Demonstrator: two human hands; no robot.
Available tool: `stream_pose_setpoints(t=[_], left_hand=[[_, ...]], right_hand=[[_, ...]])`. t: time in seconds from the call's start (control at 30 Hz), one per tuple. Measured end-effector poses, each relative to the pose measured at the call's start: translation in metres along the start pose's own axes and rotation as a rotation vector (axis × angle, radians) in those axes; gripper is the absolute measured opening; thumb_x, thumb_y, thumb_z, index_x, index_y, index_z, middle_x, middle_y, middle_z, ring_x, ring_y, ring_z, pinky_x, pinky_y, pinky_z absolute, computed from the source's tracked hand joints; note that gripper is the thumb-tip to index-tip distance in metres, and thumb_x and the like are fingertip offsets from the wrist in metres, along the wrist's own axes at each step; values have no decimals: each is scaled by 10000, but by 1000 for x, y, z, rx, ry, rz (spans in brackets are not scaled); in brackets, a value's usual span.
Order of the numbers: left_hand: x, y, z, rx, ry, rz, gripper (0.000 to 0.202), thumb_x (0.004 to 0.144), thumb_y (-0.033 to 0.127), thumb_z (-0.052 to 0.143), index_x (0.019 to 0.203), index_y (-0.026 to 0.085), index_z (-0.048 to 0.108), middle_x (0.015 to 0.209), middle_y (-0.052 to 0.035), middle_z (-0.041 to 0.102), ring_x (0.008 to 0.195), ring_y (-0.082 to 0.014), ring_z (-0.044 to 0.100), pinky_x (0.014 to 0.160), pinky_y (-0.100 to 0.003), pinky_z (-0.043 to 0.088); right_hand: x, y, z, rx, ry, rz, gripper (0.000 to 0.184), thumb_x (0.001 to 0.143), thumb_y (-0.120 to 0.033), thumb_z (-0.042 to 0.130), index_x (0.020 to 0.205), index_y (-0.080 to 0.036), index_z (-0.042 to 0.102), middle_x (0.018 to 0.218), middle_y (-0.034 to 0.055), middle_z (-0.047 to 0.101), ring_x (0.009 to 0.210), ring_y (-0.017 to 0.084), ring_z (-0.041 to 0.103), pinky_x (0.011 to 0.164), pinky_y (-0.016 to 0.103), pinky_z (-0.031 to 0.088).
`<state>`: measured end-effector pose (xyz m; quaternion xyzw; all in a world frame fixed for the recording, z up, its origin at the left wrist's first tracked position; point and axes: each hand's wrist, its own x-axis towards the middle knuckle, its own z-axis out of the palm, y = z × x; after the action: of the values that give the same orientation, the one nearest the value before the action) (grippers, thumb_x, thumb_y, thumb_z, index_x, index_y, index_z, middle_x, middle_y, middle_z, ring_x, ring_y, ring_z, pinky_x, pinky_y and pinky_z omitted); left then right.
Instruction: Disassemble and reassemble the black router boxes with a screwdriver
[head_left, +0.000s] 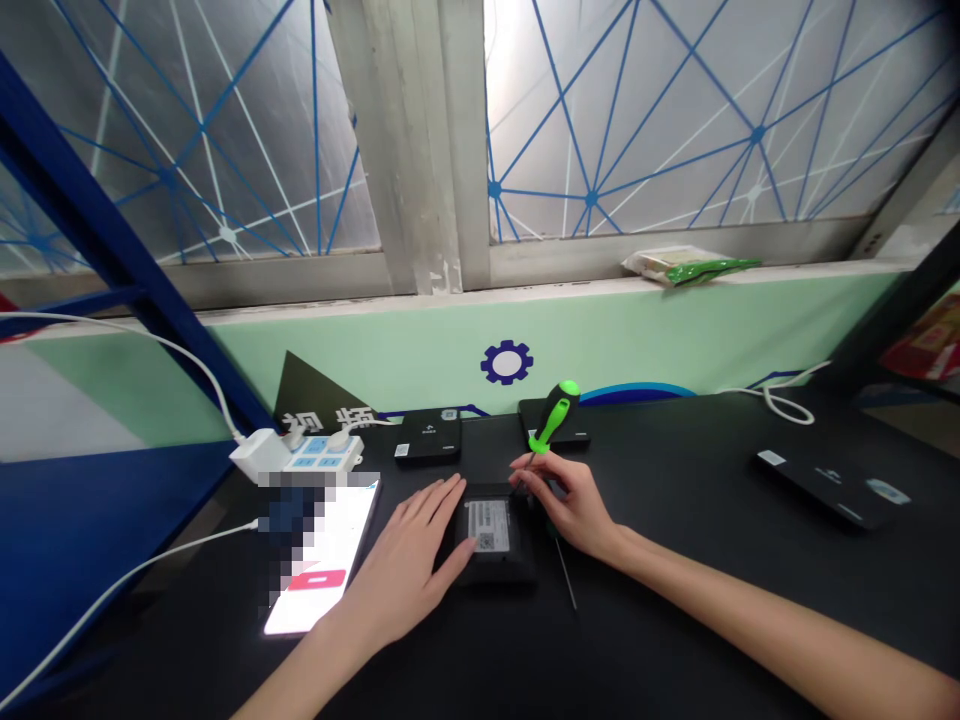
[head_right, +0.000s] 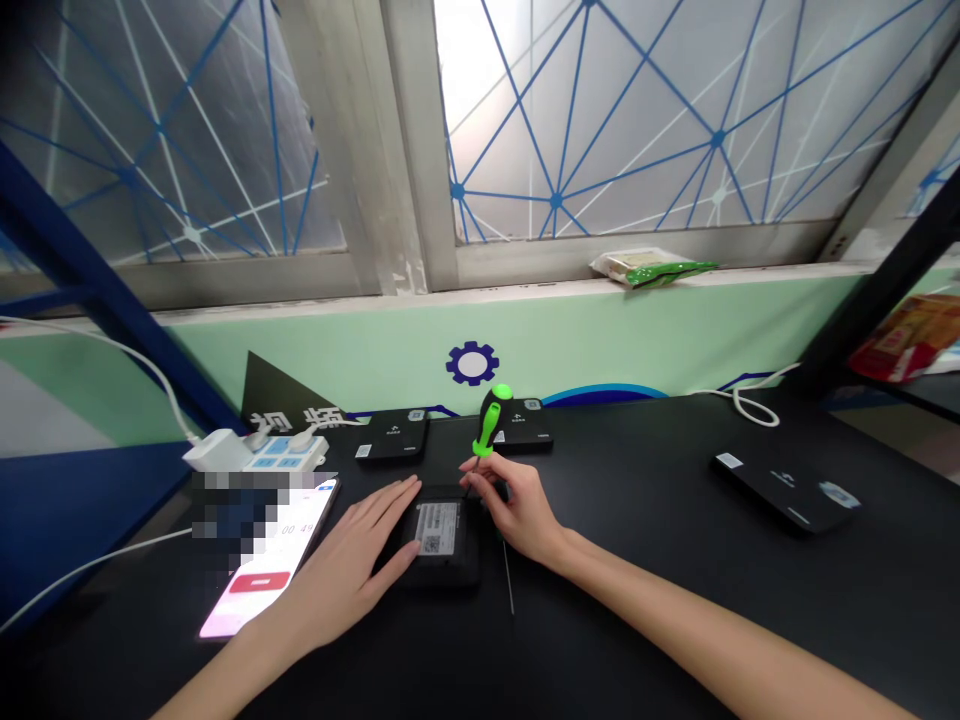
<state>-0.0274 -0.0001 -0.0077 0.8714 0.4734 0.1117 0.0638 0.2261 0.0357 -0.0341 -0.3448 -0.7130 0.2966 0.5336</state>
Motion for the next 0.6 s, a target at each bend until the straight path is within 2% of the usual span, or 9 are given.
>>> stream_pose_setpoints(t=[0.23, 0.4, 0.6], left_hand=[[2, 6, -2, -2, -22, -9, 599, 1030, 549, 382, 1549, 264, 290, 1578, -76, 372, 1427, -296, 364, 1130, -494, 356], [2, 5, -3, 0, -37, -11, 612, 1029, 560, 376, 1555, 263, 277, 1580, -75, 369, 1424, -295, 366, 1129, -492, 354], [0, 4, -10, -1, -39, 42, 649, 1002, 587, 424, 1557, 285, 274, 1566, -67, 393, 1403, -306, 395, 1111, -479, 374]], right_hand=[[1, -2, 0, -45, -23, -24, 161, 991, -305, 536, 991, -192, 651, 838, 53, 725, 706, 176, 668, 681, 282, 533], [2, -5, 0, -93, -55, -75, 141, 982, -262, 545, 944, -191, 661, 892, 57, 730, 716, 168, 670, 690, 275, 537], [3, -2, 2, -113, -77, -82, 131, 969, -273, 571, 933, -201, 675, 896, 54, 741, 734, 188, 688, 702, 295, 563]])
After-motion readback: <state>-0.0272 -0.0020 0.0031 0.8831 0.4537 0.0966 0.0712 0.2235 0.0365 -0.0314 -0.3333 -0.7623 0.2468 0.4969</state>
